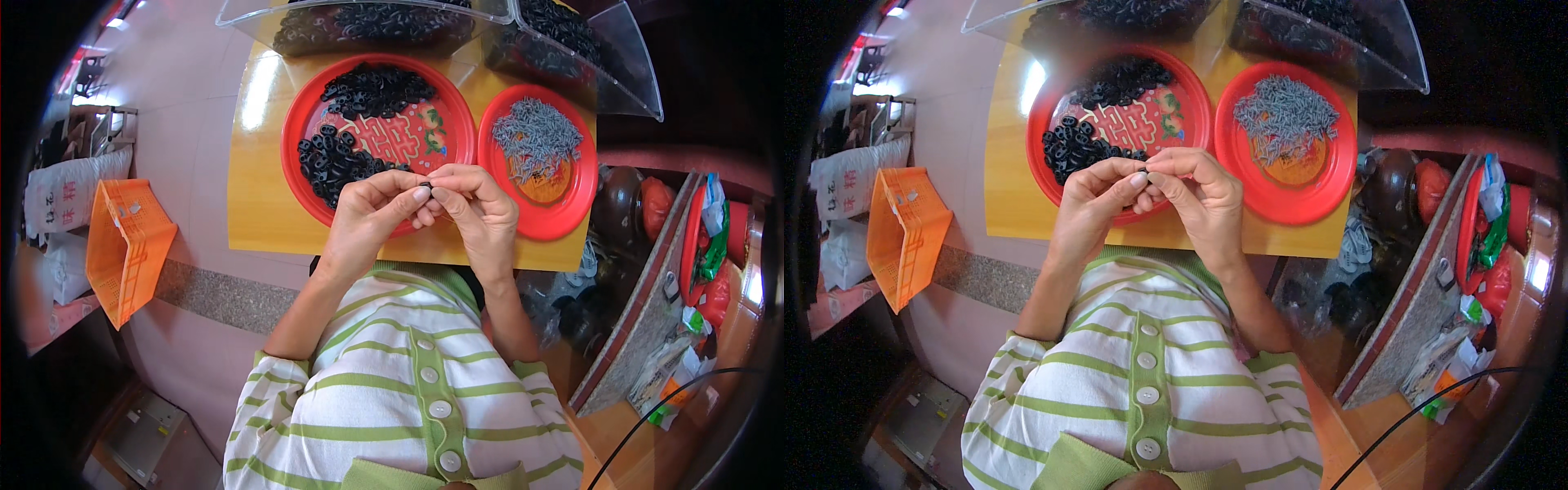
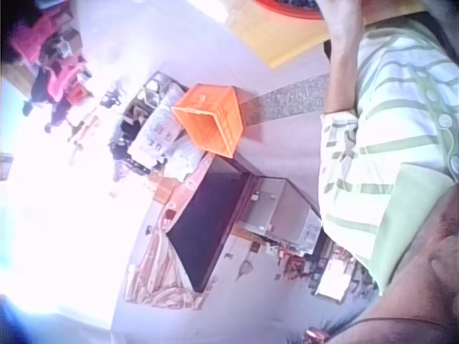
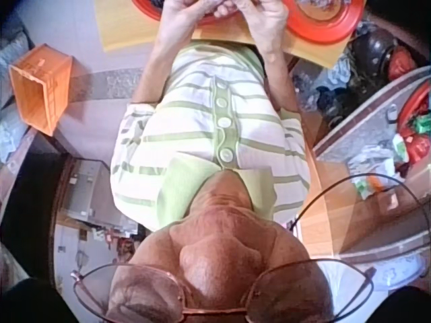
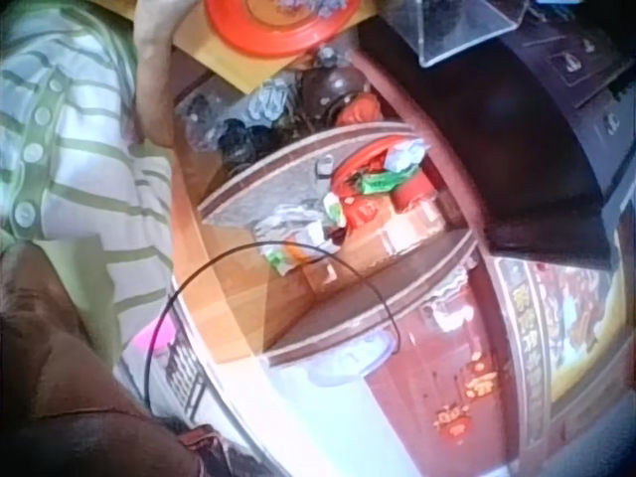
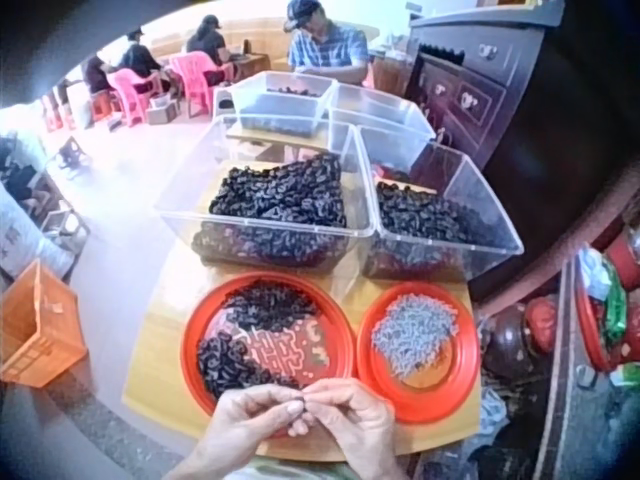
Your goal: The person sits at a table and repeatedly picks up small black plastic components and metal screws from red trays. They insert the screws into the plastic parts by hand, performing a repetitive assembly task. The workspace includes clear bins filled with similar components and other workers visible in the background.
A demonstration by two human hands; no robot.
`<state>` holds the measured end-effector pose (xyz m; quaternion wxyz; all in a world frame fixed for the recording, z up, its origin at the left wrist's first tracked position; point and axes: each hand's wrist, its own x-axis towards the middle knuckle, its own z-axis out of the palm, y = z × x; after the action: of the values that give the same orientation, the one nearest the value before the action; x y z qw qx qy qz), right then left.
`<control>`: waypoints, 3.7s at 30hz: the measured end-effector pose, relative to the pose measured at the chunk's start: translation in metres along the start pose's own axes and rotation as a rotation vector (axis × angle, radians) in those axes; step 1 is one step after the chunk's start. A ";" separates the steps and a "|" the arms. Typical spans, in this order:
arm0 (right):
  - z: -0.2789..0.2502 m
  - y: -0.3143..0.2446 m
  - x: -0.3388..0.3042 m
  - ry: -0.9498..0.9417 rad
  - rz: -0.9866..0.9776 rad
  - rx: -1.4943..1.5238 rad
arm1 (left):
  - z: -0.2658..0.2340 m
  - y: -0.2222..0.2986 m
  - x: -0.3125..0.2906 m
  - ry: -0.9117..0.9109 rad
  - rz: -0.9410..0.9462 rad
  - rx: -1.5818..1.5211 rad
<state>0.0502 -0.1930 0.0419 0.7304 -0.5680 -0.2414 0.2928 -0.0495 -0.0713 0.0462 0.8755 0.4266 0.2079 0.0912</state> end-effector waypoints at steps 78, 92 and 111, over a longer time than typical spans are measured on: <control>-0.016 0.004 0.039 -0.296 -0.354 -1.402 | -0.021 -0.009 -0.017 0.202 0.051 0.080; -0.005 0.000 0.028 0.115 0.287 0.261 | -0.002 -0.008 0.011 0.182 0.145 0.073; 0.003 0.008 0.022 0.121 0.191 0.235 | 0.000 -0.012 0.016 0.220 0.217 0.081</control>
<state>0.0627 -0.1738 0.0349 0.7740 -0.5153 -0.1060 0.3524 -0.0354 -0.0730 0.0322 0.8144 0.4691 0.2587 0.2230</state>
